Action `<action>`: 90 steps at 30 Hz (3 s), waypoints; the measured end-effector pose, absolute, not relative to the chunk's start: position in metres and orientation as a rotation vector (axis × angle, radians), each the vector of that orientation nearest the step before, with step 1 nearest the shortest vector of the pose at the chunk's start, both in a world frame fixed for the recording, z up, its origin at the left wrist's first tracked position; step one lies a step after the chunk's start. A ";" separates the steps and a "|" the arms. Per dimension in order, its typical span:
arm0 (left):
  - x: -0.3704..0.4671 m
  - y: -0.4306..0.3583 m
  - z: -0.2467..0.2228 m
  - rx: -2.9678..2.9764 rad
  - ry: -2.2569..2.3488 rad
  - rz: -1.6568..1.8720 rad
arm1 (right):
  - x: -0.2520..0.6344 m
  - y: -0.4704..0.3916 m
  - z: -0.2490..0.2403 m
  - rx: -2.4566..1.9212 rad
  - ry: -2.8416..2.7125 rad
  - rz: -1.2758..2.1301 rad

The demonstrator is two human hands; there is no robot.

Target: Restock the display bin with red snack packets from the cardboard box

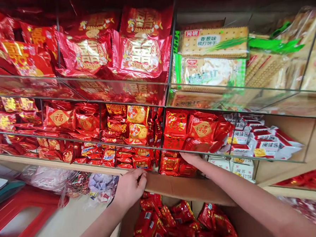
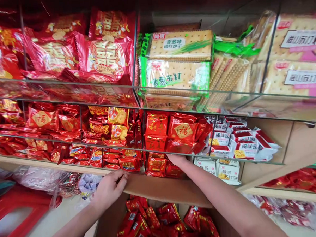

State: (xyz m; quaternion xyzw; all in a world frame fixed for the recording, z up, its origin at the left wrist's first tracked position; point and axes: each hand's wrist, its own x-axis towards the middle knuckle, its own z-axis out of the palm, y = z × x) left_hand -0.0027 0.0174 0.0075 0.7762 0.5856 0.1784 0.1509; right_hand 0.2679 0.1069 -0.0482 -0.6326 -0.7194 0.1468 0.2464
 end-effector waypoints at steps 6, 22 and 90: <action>-0.001 0.019 0.009 2.226 1.677 0.504 | 0.307 0.032 -0.006 -1.589 -2.250 0.382; 0.008 0.015 0.009 2.247 1.803 0.463 | 0.266 -0.062 -0.156 -2.032 -1.874 0.825; 0.079 -0.101 0.003 0.998 0.809 0.632 | 0.247 -0.153 -0.014 -1.119 -0.837 1.522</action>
